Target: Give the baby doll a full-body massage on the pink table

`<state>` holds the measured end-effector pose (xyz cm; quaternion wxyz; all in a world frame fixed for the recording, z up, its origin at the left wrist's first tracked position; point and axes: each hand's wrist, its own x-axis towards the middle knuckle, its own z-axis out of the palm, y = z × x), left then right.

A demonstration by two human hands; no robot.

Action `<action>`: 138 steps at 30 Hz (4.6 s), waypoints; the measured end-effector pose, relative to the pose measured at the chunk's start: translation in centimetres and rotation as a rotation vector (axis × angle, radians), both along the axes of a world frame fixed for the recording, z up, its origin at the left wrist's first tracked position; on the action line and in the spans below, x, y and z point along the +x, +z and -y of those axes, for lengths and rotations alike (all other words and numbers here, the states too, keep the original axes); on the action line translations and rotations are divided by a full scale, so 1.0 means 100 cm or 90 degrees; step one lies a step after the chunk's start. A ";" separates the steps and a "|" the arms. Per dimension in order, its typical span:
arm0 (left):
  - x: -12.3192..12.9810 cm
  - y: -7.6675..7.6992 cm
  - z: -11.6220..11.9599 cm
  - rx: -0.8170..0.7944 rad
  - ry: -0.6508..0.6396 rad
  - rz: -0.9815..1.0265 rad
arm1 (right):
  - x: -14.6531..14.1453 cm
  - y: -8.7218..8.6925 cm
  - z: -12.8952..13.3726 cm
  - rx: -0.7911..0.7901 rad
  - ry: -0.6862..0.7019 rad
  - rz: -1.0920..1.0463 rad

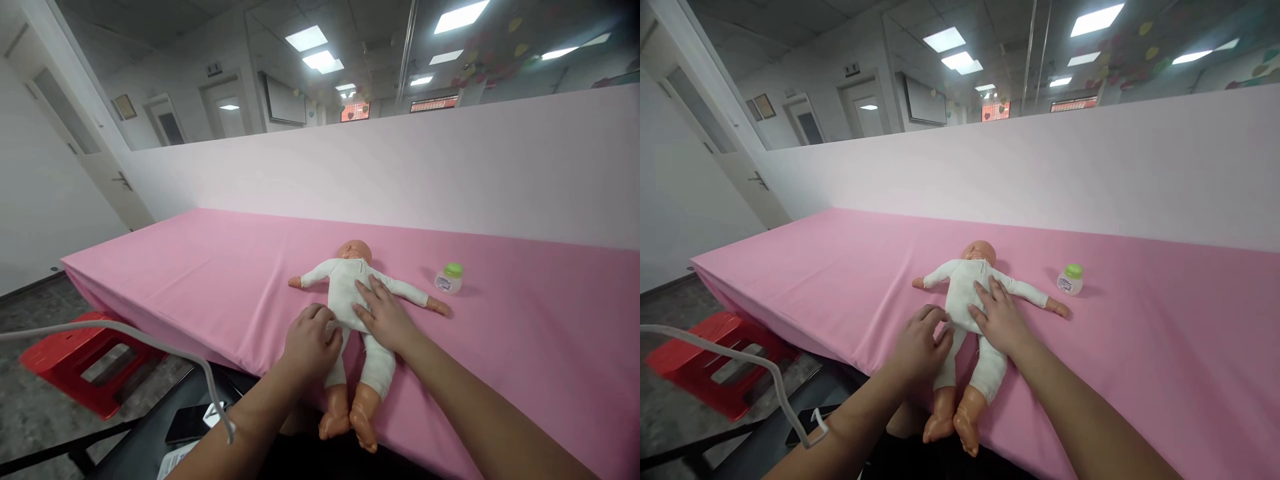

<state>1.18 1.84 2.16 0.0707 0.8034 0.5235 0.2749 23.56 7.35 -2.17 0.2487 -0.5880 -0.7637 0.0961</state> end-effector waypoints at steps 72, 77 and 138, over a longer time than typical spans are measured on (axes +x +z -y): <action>0.024 -0.003 -0.059 0.007 -0.203 -0.191 | 0.005 0.032 0.027 -0.083 0.062 0.018; 0.023 -0.009 -0.059 0.012 -0.208 -0.185 | 0.002 0.020 0.029 -0.079 0.065 0.008; 0.010 0.021 -0.104 -0.087 -0.124 0.015 | 0.037 0.042 -0.015 -0.050 -0.031 -0.140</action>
